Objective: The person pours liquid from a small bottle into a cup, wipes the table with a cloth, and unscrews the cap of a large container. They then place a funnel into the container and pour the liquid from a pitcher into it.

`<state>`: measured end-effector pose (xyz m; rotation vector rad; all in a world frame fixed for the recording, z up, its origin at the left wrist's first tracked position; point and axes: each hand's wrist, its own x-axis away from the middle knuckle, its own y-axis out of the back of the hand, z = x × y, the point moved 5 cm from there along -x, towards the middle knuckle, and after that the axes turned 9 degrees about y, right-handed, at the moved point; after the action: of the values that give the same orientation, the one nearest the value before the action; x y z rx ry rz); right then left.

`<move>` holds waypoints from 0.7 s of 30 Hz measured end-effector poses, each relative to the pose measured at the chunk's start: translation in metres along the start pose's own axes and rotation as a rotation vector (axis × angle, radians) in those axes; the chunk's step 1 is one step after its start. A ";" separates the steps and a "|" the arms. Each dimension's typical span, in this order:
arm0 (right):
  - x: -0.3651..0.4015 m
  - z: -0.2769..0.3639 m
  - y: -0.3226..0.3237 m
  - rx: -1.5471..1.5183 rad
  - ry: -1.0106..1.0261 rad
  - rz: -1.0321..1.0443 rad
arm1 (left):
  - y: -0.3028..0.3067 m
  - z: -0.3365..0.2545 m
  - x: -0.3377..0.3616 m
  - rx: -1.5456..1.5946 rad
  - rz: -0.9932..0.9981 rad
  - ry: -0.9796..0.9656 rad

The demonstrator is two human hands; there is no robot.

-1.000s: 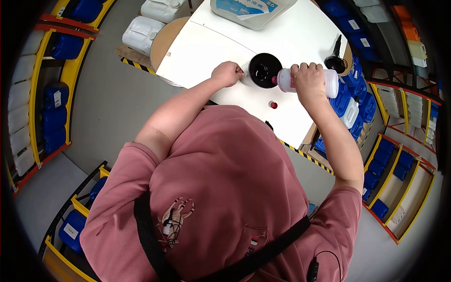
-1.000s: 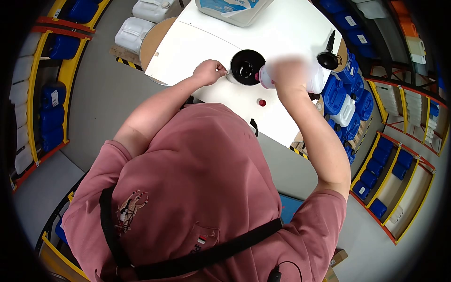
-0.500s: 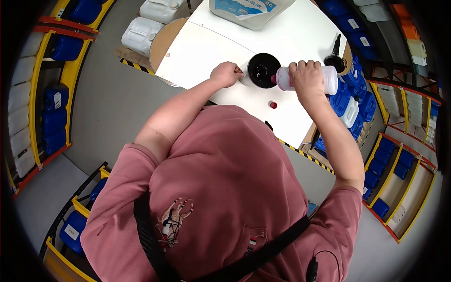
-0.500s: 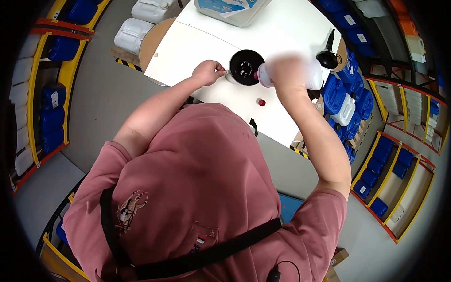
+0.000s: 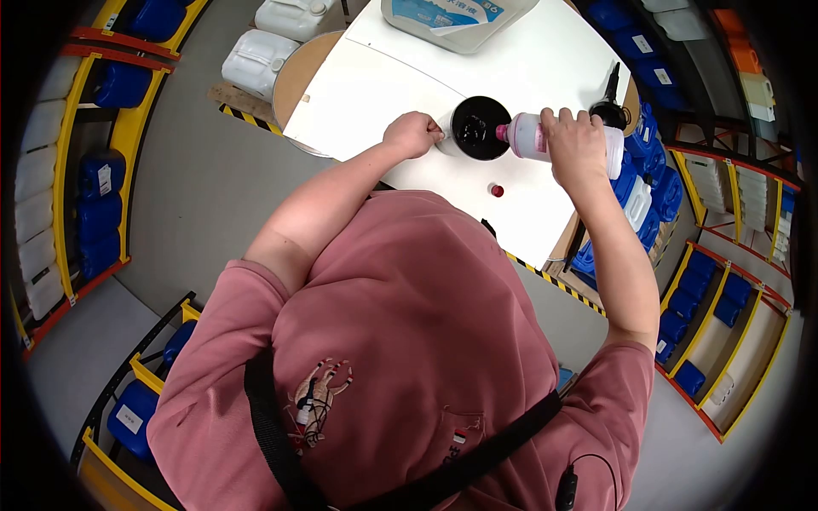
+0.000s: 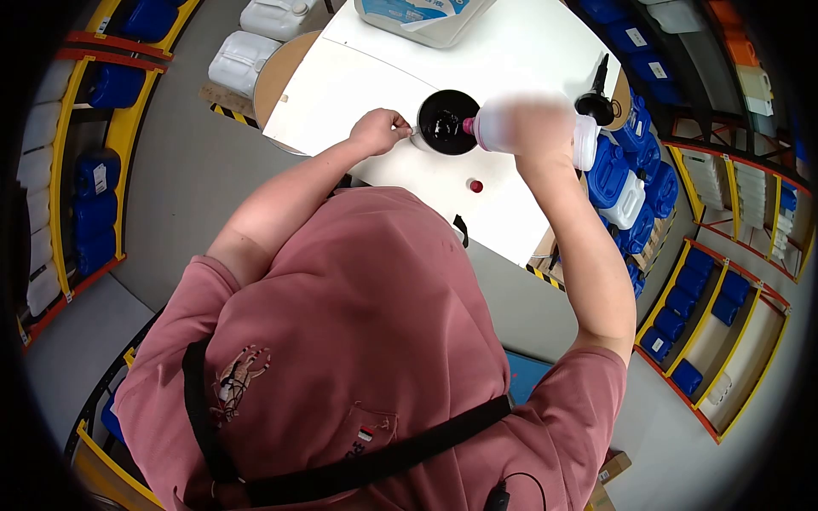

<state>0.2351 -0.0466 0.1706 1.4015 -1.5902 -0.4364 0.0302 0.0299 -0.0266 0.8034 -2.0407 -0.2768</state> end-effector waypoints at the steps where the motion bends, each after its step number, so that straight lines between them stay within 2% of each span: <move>1: 0.002 0.000 0.000 -0.008 -0.005 0.006 | 0.000 0.000 0.001 0.000 -0.004 -0.002; 9: 0.009 -0.007 -0.010 -0.049 -0.031 0.032 | -0.002 0.002 -0.002 0.004 -0.012 -0.007; 15: 0.018 -0.007 -0.032 -0.263 -0.093 0.085 | 0.000 0.000 0.002 0.006 -0.013 0.008; 17: 0.022 -0.009 -0.047 -0.443 -0.150 0.118 | -0.001 0.000 0.002 0.005 -0.012 0.003; 21: 0.029 -0.007 -0.075 -0.557 -0.162 0.093 | -0.001 0.000 0.001 0.032 -0.011 0.007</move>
<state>0.2867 -0.0924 0.1288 0.8817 -1.4962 -0.8775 0.0302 0.0282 -0.0261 0.8340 -2.0395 -0.2473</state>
